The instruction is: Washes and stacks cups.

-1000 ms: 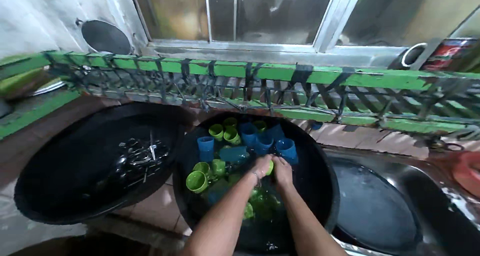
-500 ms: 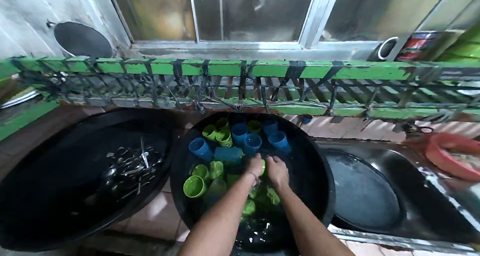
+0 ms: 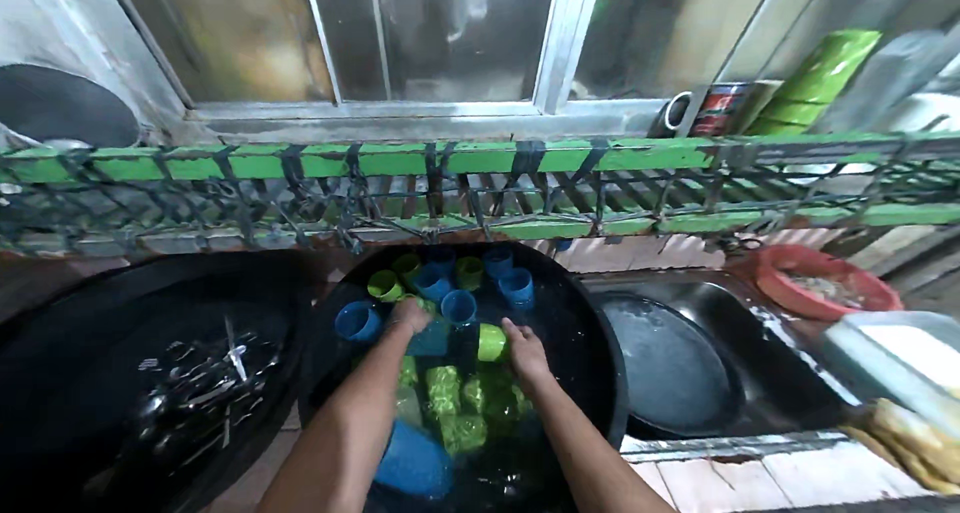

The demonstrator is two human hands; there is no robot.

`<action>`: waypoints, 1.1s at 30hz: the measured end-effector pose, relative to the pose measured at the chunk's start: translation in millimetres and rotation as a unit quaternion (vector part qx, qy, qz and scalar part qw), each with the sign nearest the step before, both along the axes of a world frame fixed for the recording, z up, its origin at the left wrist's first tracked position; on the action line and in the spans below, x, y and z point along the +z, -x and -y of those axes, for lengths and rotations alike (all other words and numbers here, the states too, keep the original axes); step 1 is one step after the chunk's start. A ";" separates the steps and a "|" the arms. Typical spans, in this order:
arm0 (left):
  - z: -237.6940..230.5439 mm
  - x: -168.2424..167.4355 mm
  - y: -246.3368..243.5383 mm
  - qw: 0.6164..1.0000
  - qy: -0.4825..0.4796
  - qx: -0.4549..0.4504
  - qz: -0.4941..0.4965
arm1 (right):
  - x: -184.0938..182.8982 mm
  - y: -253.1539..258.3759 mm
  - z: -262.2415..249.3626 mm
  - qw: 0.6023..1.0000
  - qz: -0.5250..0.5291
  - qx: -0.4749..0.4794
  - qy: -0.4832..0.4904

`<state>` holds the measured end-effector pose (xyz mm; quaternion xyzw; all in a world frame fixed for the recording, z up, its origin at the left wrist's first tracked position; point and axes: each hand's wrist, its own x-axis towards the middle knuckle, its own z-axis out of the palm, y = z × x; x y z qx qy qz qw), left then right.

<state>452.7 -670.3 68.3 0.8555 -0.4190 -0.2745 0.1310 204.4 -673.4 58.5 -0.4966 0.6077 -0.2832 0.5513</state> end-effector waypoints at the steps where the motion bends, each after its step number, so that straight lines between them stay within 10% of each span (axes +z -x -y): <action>1: 4.1 -5.5 -2.1 1.000 -0.001 -0.001 -0.022 | 8.1 -0.3 -3.5 0.999 0.008 0.010 0.032; 12: 19.1 -30.9 18.4 0.990 -0.094 -0.107 -0.003 | 39.5 36.3 -13.5 0.950 -0.105 0.101 0.276; 18: -15.6 41.6 51.2 0.986 0.163 0.007 -0.038 | 53.1 59.0 -3.7 0.903 -0.068 0.086 0.416; 27: -11.5 94.4 194.9 0.699 0.355 0.309 -0.538 | 78.9 49.3 15.5 0.898 0.115 0.012 0.425; 33: -12.3 95.3 239.8 0.743 0.388 0.180 -0.515 | 92.1 92.5 25.7 0.877 0.157 0.030 0.454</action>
